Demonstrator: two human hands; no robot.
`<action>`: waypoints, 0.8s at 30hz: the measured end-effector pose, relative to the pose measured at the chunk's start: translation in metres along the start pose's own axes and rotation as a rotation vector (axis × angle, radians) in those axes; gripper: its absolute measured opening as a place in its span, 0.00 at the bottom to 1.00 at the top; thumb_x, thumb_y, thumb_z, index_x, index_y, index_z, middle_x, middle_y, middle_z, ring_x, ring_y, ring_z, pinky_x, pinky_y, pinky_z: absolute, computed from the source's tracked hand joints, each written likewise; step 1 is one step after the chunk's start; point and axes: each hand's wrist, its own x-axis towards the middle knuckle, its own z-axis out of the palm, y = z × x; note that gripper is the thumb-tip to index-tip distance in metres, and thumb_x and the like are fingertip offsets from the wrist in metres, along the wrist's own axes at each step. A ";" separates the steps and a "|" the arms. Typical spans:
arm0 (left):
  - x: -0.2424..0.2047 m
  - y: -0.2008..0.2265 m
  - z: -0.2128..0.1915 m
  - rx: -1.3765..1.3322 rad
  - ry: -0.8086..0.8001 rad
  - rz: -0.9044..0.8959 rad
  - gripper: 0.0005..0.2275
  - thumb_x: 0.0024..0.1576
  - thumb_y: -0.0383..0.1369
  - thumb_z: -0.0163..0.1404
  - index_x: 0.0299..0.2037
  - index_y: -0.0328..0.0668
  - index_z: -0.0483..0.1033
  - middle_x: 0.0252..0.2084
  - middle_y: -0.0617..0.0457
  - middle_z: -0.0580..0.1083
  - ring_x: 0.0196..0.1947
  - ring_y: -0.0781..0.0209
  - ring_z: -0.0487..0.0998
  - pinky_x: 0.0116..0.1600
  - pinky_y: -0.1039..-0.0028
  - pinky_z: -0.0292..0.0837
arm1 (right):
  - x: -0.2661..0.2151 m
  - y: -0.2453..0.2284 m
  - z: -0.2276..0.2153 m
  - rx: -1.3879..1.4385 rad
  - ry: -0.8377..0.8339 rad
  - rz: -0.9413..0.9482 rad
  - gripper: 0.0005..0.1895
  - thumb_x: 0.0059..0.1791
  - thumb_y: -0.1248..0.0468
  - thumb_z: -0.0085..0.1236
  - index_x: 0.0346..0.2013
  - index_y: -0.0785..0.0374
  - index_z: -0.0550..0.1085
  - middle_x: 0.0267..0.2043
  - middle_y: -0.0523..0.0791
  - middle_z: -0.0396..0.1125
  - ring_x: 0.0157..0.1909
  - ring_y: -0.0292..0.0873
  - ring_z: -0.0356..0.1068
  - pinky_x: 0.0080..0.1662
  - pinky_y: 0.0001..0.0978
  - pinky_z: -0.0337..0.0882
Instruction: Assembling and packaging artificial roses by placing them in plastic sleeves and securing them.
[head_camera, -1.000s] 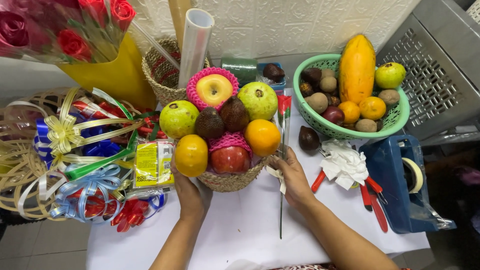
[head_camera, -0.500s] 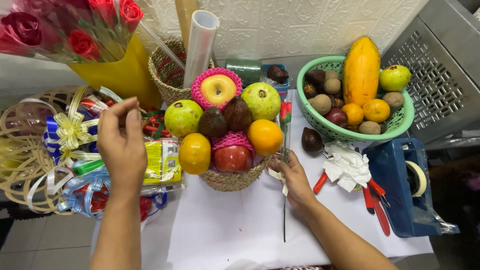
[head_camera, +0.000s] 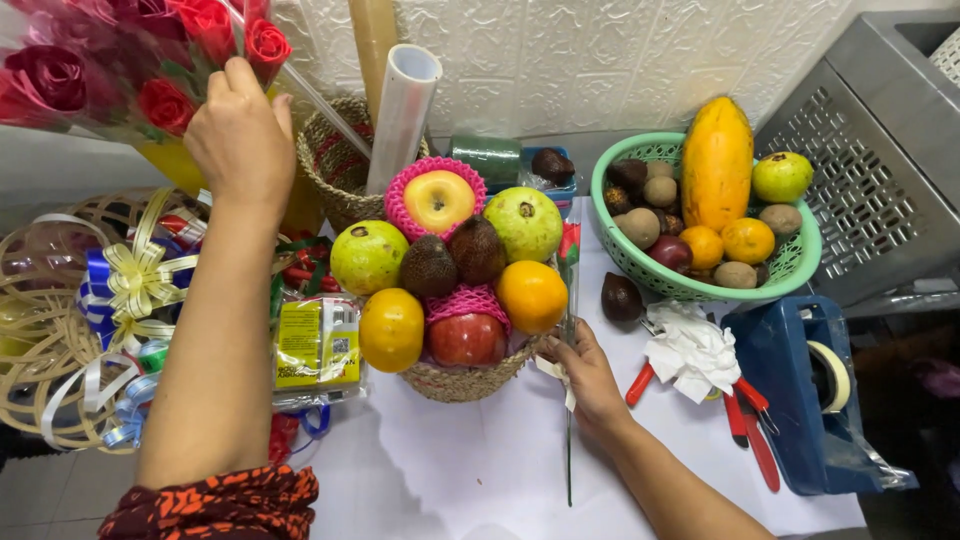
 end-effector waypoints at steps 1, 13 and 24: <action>0.001 0.001 0.004 -0.001 0.001 -0.001 0.19 0.62 0.44 0.66 0.47 0.40 0.71 0.37 0.47 0.77 0.27 0.46 0.82 0.24 0.61 0.77 | 0.000 0.001 -0.001 -0.001 0.000 -0.001 0.17 0.51 0.70 0.49 0.56 0.62 0.69 0.48 0.50 0.73 0.47 0.43 0.74 0.54 0.35 0.72; 0.018 -0.002 0.034 0.252 0.246 0.003 0.20 0.50 0.47 0.70 0.36 0.50 0.70 0.28 0.60 0.73 0.21 0.63 0.80 0.19 0.72 0.74 | -0.001 -0.001 -0.001 -0.136 -0.028 -0.039 0.17 0.51 0.66 0.52 0.56 0.59 0.70 0.50 0.45 0.73 0.49 0.42 0.73 0.57 0.40 0.70; 0.057 0.002 -0.022 -0.002 0.393 0.011 0.14 0.60 0.44 0.72 0.30 0.49 0.83 0.27 0.51 0.77 0.23 0.53 0.80 0.24 0.66 0.76 | -0.001 -0.001 -0.001 -0.137 -0.033 -0.009 0.20 0.51 0.65 0.52 0.59 0.58 0.68 0.51 0.46 0.73 0.48 0.42 0.74 0.58 0.41 0.70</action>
